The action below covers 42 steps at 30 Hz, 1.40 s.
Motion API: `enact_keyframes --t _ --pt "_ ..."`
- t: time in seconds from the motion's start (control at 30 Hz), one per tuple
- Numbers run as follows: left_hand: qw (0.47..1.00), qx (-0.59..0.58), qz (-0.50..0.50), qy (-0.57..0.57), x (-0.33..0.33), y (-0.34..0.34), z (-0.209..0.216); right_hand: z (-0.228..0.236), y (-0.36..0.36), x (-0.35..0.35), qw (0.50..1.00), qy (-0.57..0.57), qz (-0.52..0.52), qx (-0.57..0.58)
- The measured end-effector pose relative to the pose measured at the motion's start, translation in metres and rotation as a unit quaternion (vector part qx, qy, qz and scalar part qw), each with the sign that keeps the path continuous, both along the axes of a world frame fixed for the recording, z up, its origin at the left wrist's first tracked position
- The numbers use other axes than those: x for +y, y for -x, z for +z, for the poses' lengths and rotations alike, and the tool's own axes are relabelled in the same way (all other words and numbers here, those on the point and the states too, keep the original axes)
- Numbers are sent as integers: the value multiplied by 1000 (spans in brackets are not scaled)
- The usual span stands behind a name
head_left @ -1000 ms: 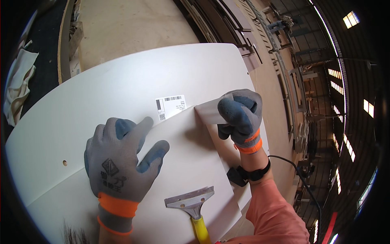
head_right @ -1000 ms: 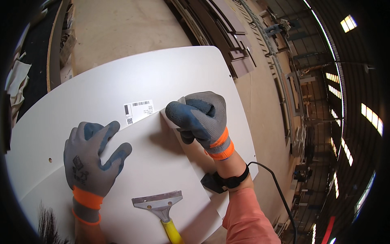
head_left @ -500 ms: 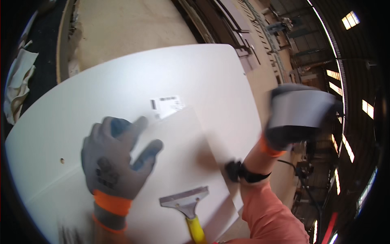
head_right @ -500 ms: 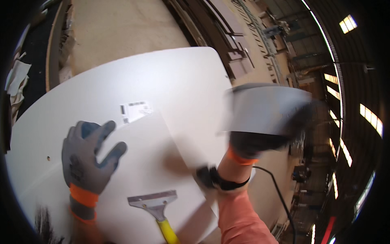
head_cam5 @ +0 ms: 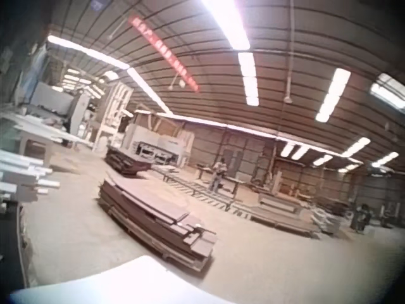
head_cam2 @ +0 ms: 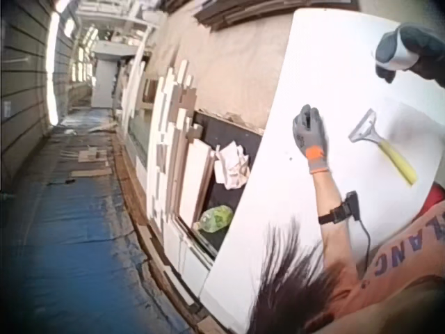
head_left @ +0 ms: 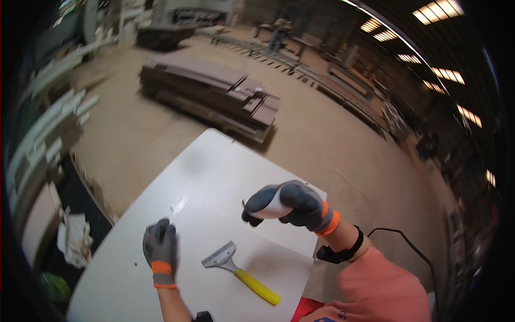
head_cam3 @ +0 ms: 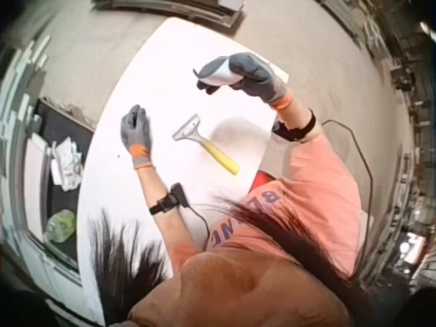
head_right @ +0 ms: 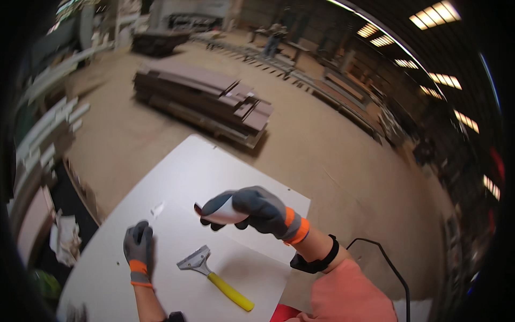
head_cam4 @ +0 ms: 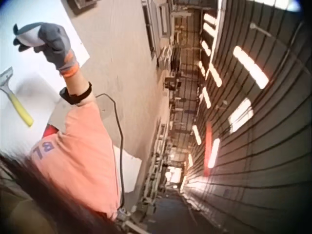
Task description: Cleaning wooden boards with a cloth and liquid, scraping off old labels, and applying new labels in a manufacturing environment.
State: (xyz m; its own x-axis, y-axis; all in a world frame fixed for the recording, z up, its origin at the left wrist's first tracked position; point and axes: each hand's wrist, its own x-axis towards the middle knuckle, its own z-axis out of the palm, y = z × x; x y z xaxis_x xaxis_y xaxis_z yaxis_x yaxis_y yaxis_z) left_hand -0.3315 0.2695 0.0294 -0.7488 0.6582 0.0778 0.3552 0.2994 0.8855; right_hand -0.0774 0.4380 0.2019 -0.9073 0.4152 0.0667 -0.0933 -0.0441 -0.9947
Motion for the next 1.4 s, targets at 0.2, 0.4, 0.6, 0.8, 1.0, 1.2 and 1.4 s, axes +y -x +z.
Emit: enact_keyframes --t 0.2,0.4,0.6,0.8,1.0,1.2,1.4 --pt "946 -46 -167 -273 -34 -69 75 8 -75 -51 996 5 72 -56" --pt "882 95 -421 -188 -104 -188 140 4 -110 -131 993 -5 81 -81" --pt "912 -196 -357 -50 -151 -234 135 9 -170 -166 984 -92 24 -150" --pt "878 -277 -386 -53 -178 -272 129 5 -209 -203 934 -302 -79 -172" --pt "869 -239 -432 -33 -175 -307 135 -4 -248 -222 917 -331 -198 -103" --pt "875 -257 -409 -12 -156 -327 132 0 -270 -228 873 -379 -283 -118" --pt "872 -319 -370 -16 -162 -329 128 -16 -247 -242 844 -431 -308 -89"
